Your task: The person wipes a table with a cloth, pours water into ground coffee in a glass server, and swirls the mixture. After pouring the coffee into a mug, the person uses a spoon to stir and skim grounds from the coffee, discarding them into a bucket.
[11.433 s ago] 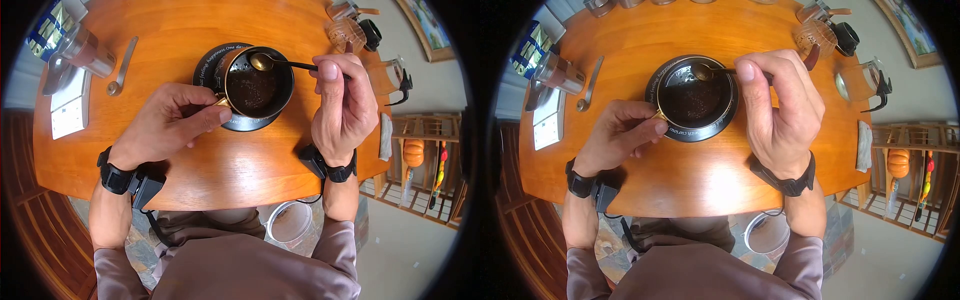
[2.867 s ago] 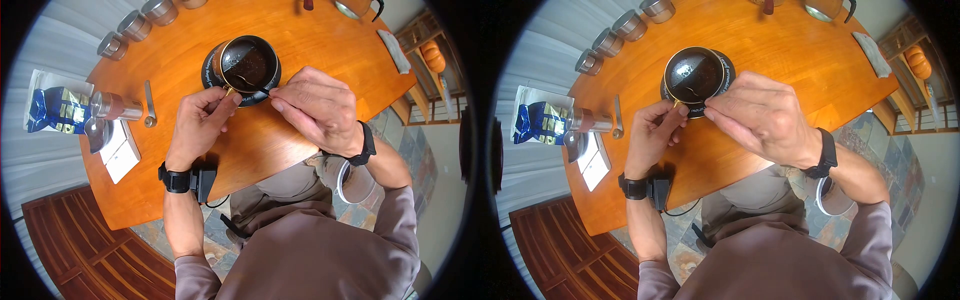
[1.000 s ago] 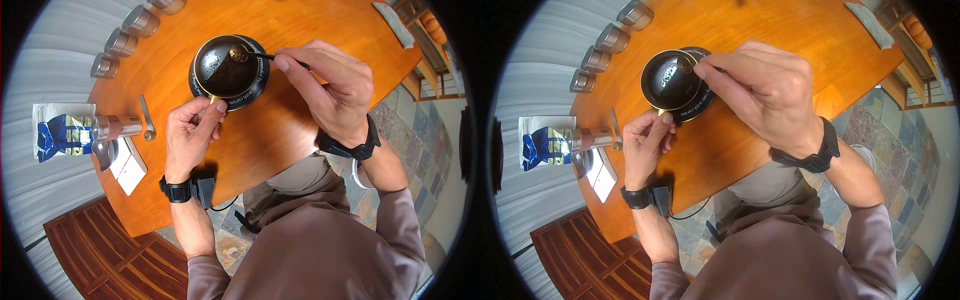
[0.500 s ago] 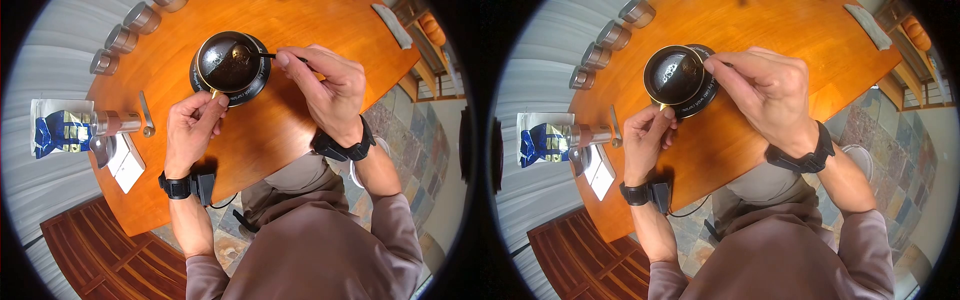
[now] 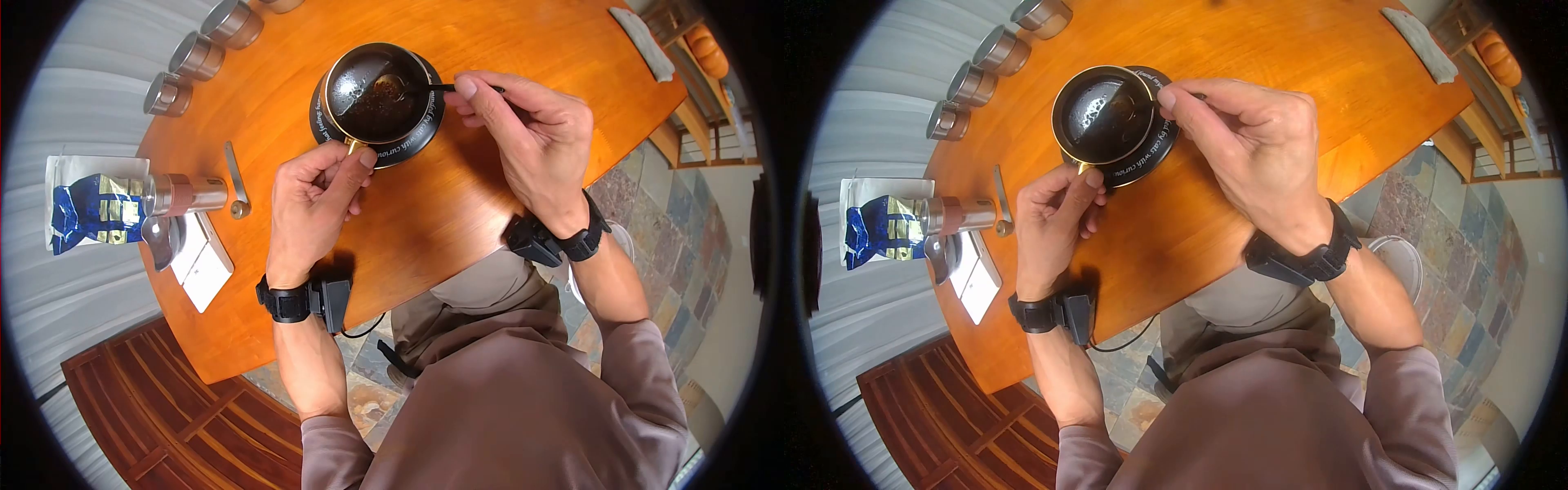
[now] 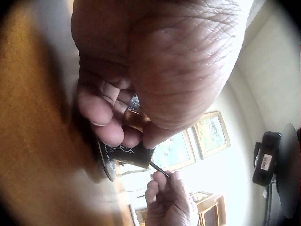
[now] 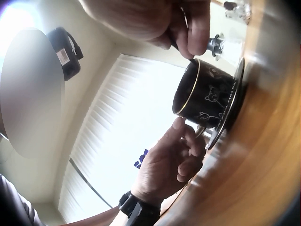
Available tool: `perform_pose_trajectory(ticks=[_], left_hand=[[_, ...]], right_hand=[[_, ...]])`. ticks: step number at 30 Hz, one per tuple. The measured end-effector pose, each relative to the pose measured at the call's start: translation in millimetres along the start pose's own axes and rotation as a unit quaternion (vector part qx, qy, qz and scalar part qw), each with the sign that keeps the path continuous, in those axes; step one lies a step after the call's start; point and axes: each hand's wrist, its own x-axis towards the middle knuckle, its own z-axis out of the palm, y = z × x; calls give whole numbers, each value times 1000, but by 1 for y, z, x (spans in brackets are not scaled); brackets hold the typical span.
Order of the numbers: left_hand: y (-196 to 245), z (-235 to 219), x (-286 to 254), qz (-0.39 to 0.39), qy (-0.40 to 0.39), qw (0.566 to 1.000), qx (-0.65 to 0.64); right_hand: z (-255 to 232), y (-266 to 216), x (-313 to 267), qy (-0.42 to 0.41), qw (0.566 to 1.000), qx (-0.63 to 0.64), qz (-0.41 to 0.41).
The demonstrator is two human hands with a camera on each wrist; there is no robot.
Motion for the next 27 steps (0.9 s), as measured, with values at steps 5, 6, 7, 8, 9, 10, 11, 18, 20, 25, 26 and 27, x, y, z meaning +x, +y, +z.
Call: perform_pose_trajectory(ticks=[5, 6, 7, 8, 9, 10, 11, 18, 20, 25, 26, 27], left_hand=[[-5, -3, 0, 13, -13, 1000, 11], [-5, -3, 0, 13, -14, 1000, 11], [-5, -3, 0, 12, -16, 1000, 9], [-5, -3, 0, 11, -18, 1000, 6], [-5, -3, 0, 11, -18, 1000, 6], [-5, -3, 0, 12, -19, 1000, 8], [-5, -4, 1, 14, -19, 1000, 10], [-4, -4, 0, 9, -24, 1000, 2], [-3, -3, 0, 9, -22, 1000, 0], [-1, -1, 0, -1, -4, 1000, -2], [-1, -1, 0, -3, -3, 1000, 2], [-1, -1, 0, -4, -3, 1000, 2]], right_hand=[[1, -3, -2, -3, 999, 32, 42], [1, -3, -2, -3, 997, 48, 54], [2, -4, -2, -2, 996, 65, 67], [2, -5, -2, -2, 996, 65, 67], [2, -6, -2, -4, 994, 72, 80], [3, -7, -3, -6, 992, 80, 92], [3, -7, -3, -6, 992, 80, 93], [5, -8, -5, -13, 988, 96, 121], [6, -9, -5, -14, 987, 97, 124], [8, -7, -6, -18, 982, 124, 145], [9, -7, -7, -18, 981, 124, 145], [9, -7, -7, -20, 980, 130, 147]])
